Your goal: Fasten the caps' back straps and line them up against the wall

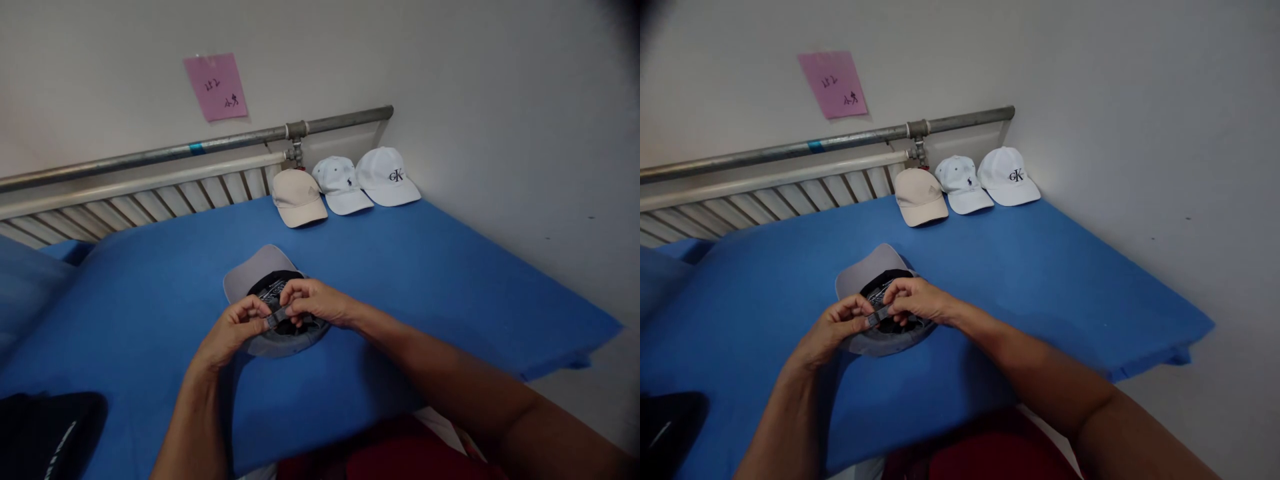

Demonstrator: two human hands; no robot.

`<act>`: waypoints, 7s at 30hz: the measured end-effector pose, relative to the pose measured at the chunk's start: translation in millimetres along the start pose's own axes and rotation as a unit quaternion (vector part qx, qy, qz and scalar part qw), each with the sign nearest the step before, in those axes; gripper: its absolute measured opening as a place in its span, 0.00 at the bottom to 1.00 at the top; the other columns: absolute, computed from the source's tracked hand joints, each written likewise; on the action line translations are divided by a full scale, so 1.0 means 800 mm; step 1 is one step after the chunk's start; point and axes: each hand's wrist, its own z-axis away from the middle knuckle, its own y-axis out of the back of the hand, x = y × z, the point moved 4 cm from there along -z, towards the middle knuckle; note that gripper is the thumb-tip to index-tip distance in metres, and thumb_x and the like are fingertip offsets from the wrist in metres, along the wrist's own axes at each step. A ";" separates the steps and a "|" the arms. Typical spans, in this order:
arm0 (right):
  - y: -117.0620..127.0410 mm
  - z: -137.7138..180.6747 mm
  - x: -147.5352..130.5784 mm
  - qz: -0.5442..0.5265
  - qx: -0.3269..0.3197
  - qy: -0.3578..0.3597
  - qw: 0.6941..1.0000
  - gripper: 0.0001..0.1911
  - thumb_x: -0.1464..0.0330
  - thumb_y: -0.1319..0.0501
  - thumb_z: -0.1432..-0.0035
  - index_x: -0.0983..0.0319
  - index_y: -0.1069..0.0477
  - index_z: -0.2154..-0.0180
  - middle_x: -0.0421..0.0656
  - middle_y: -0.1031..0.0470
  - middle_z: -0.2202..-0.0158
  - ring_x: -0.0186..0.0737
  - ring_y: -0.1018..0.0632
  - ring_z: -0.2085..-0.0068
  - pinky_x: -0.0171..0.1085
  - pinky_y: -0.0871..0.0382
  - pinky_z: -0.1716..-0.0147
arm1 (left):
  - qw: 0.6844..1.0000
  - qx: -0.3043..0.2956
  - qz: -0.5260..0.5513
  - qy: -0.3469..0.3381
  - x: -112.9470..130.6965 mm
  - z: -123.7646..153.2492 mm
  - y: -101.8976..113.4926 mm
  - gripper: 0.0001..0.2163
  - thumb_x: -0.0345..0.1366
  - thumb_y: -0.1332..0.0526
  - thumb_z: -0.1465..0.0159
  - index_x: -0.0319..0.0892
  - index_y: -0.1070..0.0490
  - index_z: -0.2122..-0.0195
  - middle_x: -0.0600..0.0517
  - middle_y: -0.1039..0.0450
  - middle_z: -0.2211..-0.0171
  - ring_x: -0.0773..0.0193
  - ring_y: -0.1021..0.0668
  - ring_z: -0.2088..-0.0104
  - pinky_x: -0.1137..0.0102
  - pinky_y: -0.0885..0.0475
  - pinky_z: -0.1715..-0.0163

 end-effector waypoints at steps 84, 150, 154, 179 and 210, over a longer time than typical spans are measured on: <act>-0.011 0.010 -0.007 0.033 0.024 0.145 0.989 0.06 0.69 0.35 0.50 0.61 0.28 0.68 0.35 0.29 0.71 0.29 0.29 0.69 0.31 0.35 0.66 | 0.998 -0.001 -0.043 0.041 -0.002 0.008 -0.003 0.04 0.35 0.35 0.47 0.42 0.25 0.71 0.56 0.31 0.75 0.70 0.33 0.73 0.74 0.39 0.70; -0.011 0.012 0.001 0.038 0.024 0.074 0.996 0.06 0.71 0.35 0.54 0.62 0.33 0.73 0.34 0.33 0.77 0.28 0.29 0.77 0.28 0.33 0.80 | 1.000 -0.001 -0.026 0.016 0.000 0.010 -0.021 0.09 0.35 0.29 0.49 0.41 0.26 0.68 0.54 0.24 0.71 0.70 0.25 0.71 0.76 0.31 0.71; -0.012 0.011 0.003 0.028 0.016 0.086 0.996 0.08 0.68 0.35 0.53 0.62 0.32 0.71 0.35 0.32 0.74 0.29 0.28 0.73 0.30 0.31 0.75 | 1.000 -0.001 -0.015 0.016 -0.002 0.009 -0.018 0.10 0.34 0.29 0.49 0.42 0.26 0.67 0.55 0.24 0.71 0.71 0.24 0.70 0.77 0.31 0.70; -0.013 0.019 -0.007 0.318 0.072 0.310 0.893 0.10 0.71 0.35 0.49 0.60 0.27 0.61 0.39 0.28 0.68 0.33 0.28 0.67 0.35 0.33 0.64 | 0.998 0.060 0.009 -0.019 0.004 0.009 -0.011 0.06 0.32 0.34 0.46 0.42 0.32 0.71 0.58 0.33 0.75 0.73 0.32 0.74 0.78 0.38 0.73; -0.012 0.022 -0.013 0.300 0.111 0.288 0.902 0.09 0.74 0.36 0.51 0.62 0.29 0.65 0.37 0.30 0.69 0.28 0.30 0.73 0.32 0.32 0.70 | 0.998 0.063 0.020 0.005 0.003 0.011 -0.001 0.02 0.32 0.39 0.51 0.41 0.31 0.79 0.51 0.26 0.63 0.63 0.29 0.64 0.71 0.37 0.67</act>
